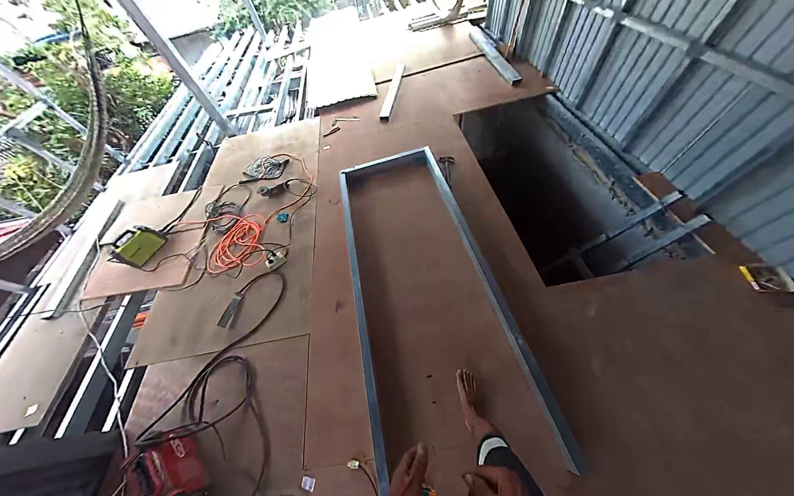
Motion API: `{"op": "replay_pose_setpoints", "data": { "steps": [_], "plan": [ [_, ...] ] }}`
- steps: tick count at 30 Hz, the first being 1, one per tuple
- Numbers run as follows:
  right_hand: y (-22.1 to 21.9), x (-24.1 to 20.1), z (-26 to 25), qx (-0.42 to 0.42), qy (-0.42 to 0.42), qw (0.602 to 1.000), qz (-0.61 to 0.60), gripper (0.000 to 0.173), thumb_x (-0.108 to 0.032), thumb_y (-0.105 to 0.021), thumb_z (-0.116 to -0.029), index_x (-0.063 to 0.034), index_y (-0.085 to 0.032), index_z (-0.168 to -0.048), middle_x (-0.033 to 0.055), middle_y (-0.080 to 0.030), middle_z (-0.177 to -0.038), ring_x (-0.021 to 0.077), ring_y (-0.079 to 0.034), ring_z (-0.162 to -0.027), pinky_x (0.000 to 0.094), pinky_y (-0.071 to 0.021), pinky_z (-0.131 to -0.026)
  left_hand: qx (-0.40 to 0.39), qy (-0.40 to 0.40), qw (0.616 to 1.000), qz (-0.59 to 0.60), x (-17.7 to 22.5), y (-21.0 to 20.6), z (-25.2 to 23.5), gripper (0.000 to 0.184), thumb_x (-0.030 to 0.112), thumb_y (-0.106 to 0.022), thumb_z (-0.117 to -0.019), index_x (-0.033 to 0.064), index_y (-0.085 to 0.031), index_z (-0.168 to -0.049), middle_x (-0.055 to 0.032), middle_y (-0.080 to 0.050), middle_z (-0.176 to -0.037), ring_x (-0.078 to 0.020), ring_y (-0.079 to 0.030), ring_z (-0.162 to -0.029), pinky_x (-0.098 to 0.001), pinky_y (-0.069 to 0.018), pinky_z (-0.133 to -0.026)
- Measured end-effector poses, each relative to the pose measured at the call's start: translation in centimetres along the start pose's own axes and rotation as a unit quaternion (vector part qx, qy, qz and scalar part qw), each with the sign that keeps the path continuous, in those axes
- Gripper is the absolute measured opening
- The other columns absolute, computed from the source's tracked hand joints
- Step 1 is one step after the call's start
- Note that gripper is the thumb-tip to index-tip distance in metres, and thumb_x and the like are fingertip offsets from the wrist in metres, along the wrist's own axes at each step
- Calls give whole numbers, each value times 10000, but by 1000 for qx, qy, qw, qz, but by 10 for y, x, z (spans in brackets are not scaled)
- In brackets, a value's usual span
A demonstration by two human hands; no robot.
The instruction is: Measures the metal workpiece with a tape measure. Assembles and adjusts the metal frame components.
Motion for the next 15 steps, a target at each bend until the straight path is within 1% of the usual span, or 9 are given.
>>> {"op": "replay_pose_setpoints", "data": {
  "steps": [2, 4, 6, 8, 10, 13, 15],
  "plan": [
    [58, -12, -29, 41, -28, 999, -4, 412, -350, -481, -1083, -37, -700, -1237, 130, -749, -915, 253, -725, -719, 485, -617, -744, 31, 11, 999, -16, 34, 14, -31, 616, 536, -374, -1083, 29, -534, -1394, -141, -677, -924, -228, -661, -737, -447, -584, -725],
    [122, -37, -53, 77, -43, 996, 2, 390, -342, -492, -1080, -58, -705, -1241, 120, -743, -901, 246, -714, -710, 474, -610, -735, 63, 17, 997, -38, 73, 30, -53, 624, 553, -353, -1083, 29, -582, -1333, -134, -682, -889, -224, -661, -725, -442, -582, -721],
    [183, -68, -81, 101, -38, 994, 14, 366, -320, -498, -1083, -61, -697, -1248, 117, -733, -881, 234, -705, -680, 453, -615, -698, 97, 12, 995, -31, 113, 47, -68, 609, 542, -371, -1084, 22, -603, -1301, -132, -678, -856, -224, -659, -706, -439, -584, -706],
    [237, -108, -111, 109, -23, 993, 46, 365, -316, -493, -1083, -73, -696, -1264, 114, -724, -879, 221, -692, -677, 440, -605, -698, 131, 8, 991, -2, 150, 66, -78, 594, 527, -383, -1087, 18, -597, -1305, -127, -669, -821, -220, -651, -666, -430, -584, -668],
    [280, -151, -145, 119, 2, 990, 77, 370, -323, -488, -1078, -87, -707, -1259, 106, -718, -867, 214, -680, -679, 439, -593, -706, 157, 14, 987, 34, 181, 83, -93, 622, 542, -364, -1087, 20, -571, -1354, -132, -670, -830, -216, -646, -654, -420, -581, -649],
    [327, -215, -207, 121, 25, 989, 78, 361, -319, -486, -1084, -85, -698, -1260, 93, -710, -865, 189, -674, -667, 407, -595, -691, 201, 26, 976, 83, 220, 115, -130, 675, 581, -332, -1078, 20, -551, -1384, -134, -686, -857, -199, -657, -643, -399, -588, -625],
    [350, -253, -255, 128, 29, 989, 72, 344, -308, -494, -1085, -98, -700, -1263, 77, -715, -880, 169, -677, -671, 379, -598, -691, 246, 46, 962, 111, 251, 136, -166, 643, 578, -406, -1066, 16, -583, -1323, -109, -656, -788, -194, -634, -608, -396, -575, -599]
  ]
}}
Point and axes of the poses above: each hand's wrist, its own z-axis away from the middle knuckle, its own y-axis out of the back of the hand, x = y × z, the point moved 6 cm from there along -z, towards the middle knuckle
